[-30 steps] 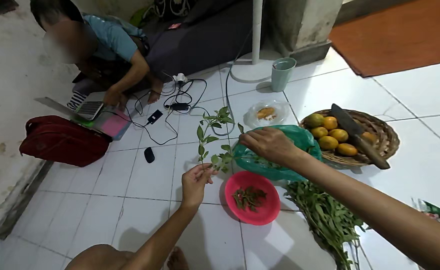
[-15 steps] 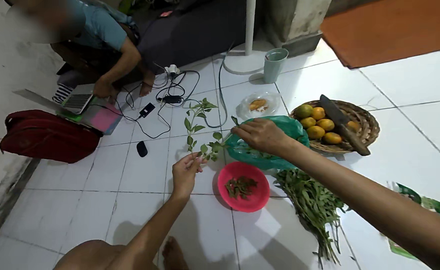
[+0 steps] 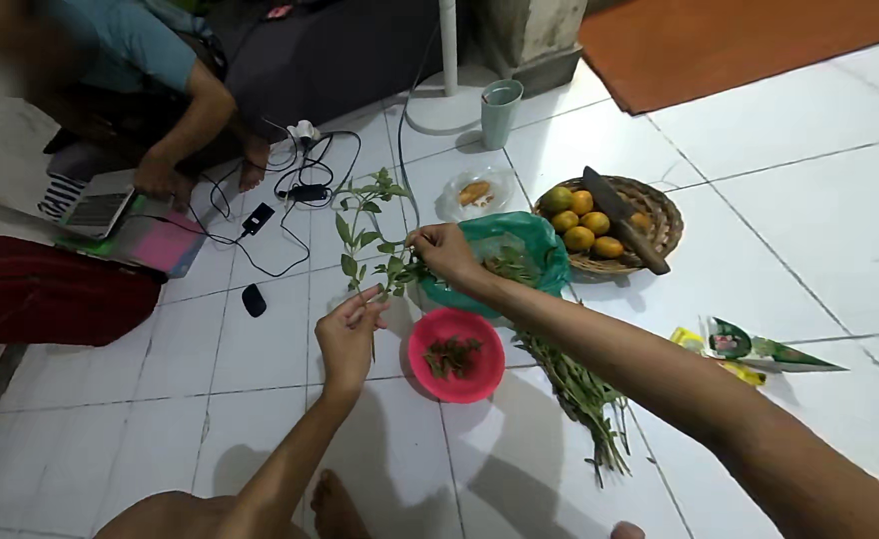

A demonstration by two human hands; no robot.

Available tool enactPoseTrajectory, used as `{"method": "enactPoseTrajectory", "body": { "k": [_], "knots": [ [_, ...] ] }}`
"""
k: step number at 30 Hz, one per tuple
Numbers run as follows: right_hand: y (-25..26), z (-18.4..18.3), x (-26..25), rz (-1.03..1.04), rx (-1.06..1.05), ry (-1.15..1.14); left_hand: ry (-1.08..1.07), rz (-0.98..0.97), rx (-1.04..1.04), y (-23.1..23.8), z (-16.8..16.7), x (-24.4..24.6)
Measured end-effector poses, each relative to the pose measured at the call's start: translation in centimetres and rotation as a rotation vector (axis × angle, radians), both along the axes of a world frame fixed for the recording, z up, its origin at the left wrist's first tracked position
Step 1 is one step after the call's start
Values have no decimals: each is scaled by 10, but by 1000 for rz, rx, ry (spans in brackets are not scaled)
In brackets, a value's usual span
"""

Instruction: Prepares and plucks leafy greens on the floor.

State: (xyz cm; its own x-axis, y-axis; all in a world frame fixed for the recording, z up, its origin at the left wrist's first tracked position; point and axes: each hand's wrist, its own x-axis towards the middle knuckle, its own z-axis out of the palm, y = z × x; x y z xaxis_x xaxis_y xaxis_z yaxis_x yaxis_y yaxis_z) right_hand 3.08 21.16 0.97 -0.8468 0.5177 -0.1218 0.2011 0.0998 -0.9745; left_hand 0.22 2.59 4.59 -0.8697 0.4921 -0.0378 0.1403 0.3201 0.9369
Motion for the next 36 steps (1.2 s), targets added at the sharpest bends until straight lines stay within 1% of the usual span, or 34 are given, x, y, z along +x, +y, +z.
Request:
{"method": "enactPoseTrajectory", "body": {
  "k": [6,8,12,13,16,18,20,22,25,26,28,30,32,34,36],
  "knots": [
    [-3,-6,-31,-61,-200,-77,18,66,-73,7,2,-6],
    [-5,-4,-39,-60,-186,-104,22,78,-76,9,1,-10],
    [-3,-3,-52,-55,-59,-163,-17,87,-76,13,4,-11],
    [8,-6,-53,-78,-22,-157,-25,73,-74,13,7,-6],
    [68,-21,-40,-188,15,-116,1,-10,-30,6,14,14],
    [102,-22,-23,-163,100,-58,25,-37,-21,1,13,11],
    [121,-14,-9,-120,144,-9,11,-35,-64,-7,8,2],
    [126,4,1,-116,124,44,-38,-39,-145,-12,4,-4],
    [117,29,6,-161,96,179,-86,-92,-206,-14,-1,-5],
    [112,36,7,-137,106,228,-91,-99,-209,-14,-2,-5],
    [97,46,8,-14,267,317,-108,-97,-206,-14,-3,-7],
    [81,48,5,170,568,385,-122,-98,-220,-12,-2,-8],
    [61,44,1,319,827,396,-128,-109,-238,-11,-2,-8],
    [44,33,-4,385,997,390,-125,-114,-246,-9,-4,-7],
    [36,22,-10,403,1094,380,-127,-119,-253,-8,-5,-7]
  ]
}}
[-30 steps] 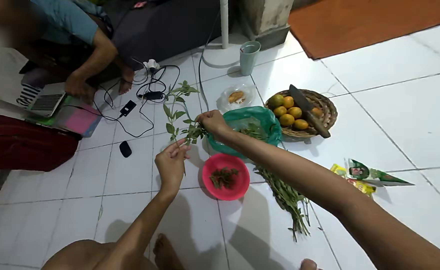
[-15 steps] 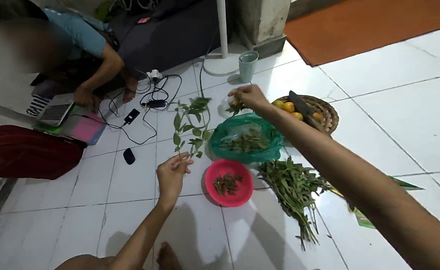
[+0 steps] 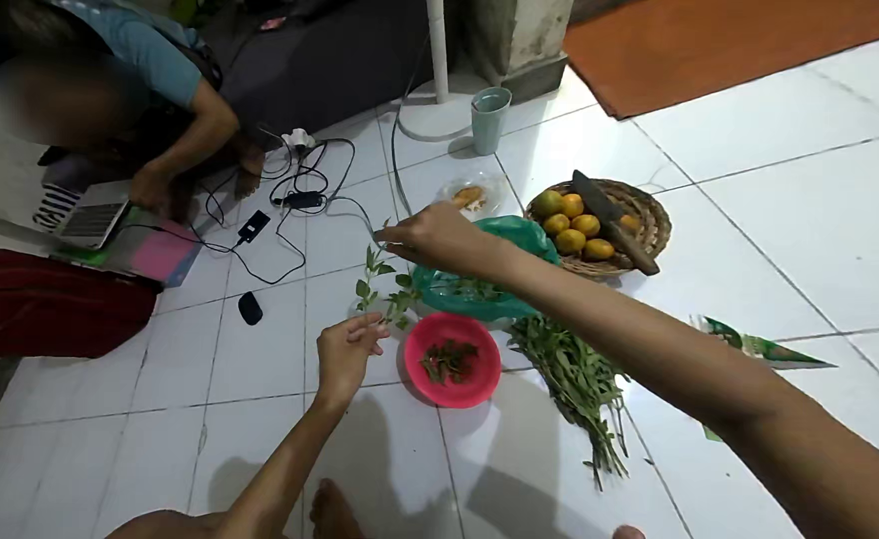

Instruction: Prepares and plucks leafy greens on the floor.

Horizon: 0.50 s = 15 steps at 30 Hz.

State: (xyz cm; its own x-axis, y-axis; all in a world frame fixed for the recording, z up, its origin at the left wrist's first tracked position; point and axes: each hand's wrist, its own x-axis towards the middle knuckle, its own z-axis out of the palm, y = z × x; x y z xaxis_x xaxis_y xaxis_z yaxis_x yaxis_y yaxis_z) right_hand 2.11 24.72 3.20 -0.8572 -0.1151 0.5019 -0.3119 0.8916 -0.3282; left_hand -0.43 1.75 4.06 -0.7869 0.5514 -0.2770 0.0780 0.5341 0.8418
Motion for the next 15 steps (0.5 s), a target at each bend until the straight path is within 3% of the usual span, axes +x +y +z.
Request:
{"method": "enactPoseTrajectory", "body": {
  "k": [10,15],
  "knots": [
    [3,-26,-3,49,127,-46,-12,1,-34,-4,0,-2],
    [0,-31,1,66,-30,18,25,3,27,-7,-1,-3]
  ]
}}
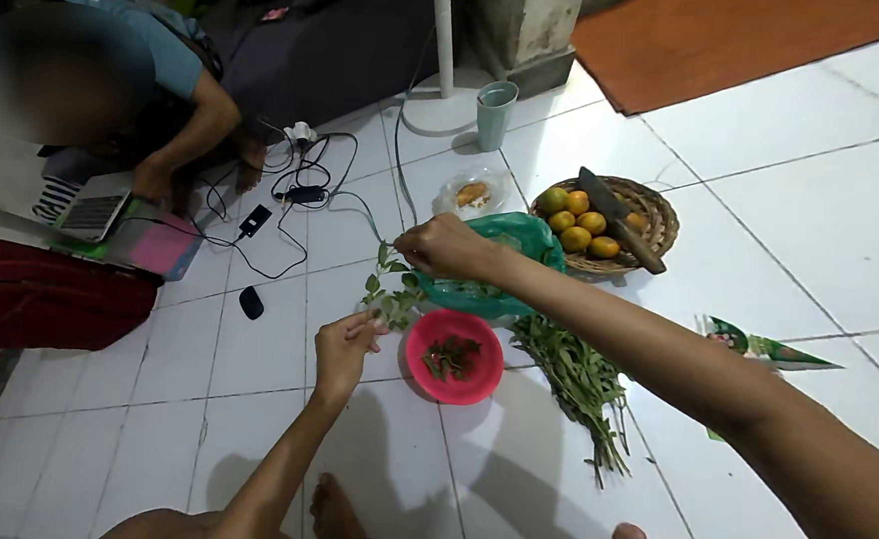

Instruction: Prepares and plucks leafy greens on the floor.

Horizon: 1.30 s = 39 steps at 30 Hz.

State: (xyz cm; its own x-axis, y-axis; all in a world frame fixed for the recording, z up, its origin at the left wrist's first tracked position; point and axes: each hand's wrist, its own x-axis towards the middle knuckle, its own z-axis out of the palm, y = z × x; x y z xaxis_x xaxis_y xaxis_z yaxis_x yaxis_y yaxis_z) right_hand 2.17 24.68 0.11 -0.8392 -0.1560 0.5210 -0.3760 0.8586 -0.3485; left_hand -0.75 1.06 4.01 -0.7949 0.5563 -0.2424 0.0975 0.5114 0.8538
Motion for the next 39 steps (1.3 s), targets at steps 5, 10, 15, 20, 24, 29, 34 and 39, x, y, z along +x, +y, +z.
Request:
{"method": "enactPoseTrajectory", "body": {
  "k": [5,10,15,20,24,29,34,39],
  "knots": [
    [12,14,-1,-275,-664,-160,56,-50,20,-6,-6,12],
    [64,26,2,-507,-826,-342,93,-9,18,-8,-2,8],
    [32,25,20,-194,-435,-776,65,226,97,-14,-4,-11],
    [-31,-15,30,50,-246,-1136,-4,274,139,-14,-8,-10],
    [-41,-36,32,184,-199,-1237,-26,257,130,-13,-6,-7],
    [-13,3,29,70,-420,-1126,-45,246,97,-12,-6,-5],
    [-25,29,39,84,-900,-1059,-75,83,143,-8,-8,5],
    [-46,22,35,-23,-1194,-926,-73,-51,157,0,-8,22]
  ]
}}
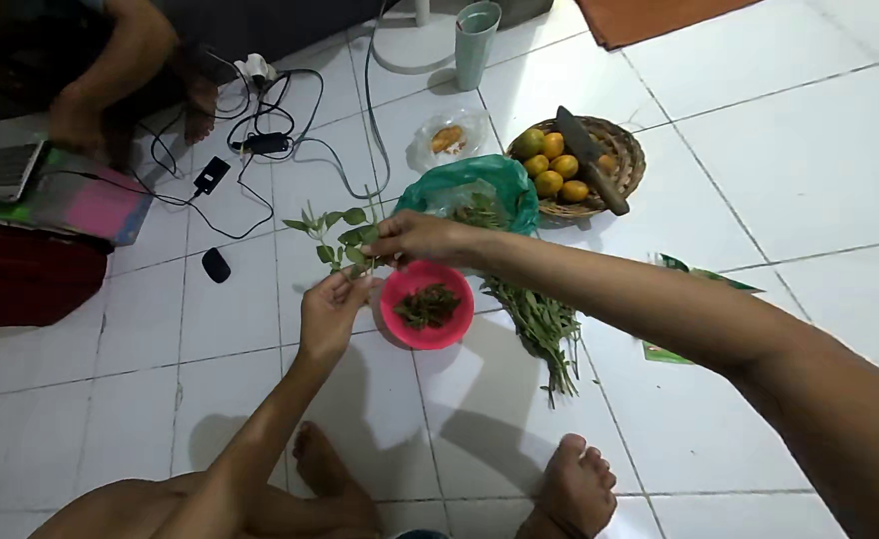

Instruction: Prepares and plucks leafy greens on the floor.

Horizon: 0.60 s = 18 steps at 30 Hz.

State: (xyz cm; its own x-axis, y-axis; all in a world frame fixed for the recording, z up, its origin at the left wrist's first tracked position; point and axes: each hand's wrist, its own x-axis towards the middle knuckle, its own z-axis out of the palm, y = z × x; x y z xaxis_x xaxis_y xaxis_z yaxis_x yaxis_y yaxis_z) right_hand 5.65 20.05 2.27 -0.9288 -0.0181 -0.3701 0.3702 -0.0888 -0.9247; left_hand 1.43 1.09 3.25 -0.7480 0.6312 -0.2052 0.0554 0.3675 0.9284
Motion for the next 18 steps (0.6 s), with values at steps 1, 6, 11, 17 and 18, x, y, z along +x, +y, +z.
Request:
{"method": "enactPoseTrajectory", "body": {
  "k": [1,6,11,17,18],
  "knots": [
    [6,0,-1,-1,1,19,14,-24,-17,0,0,0],
    [68,9,4,9,451,193,-31,-122,-190,-3,-1,-8],
    [120,-42,14,-60,765,101,-53,-139,-278,-7,-7,-14],
    [133,-102,20,87,972,-325,-3,-209,-288,-10,-10,-12],
    [137,-104,22,56,990,-281,19,-228,-270,-12,-12,-12]
  ]
}}
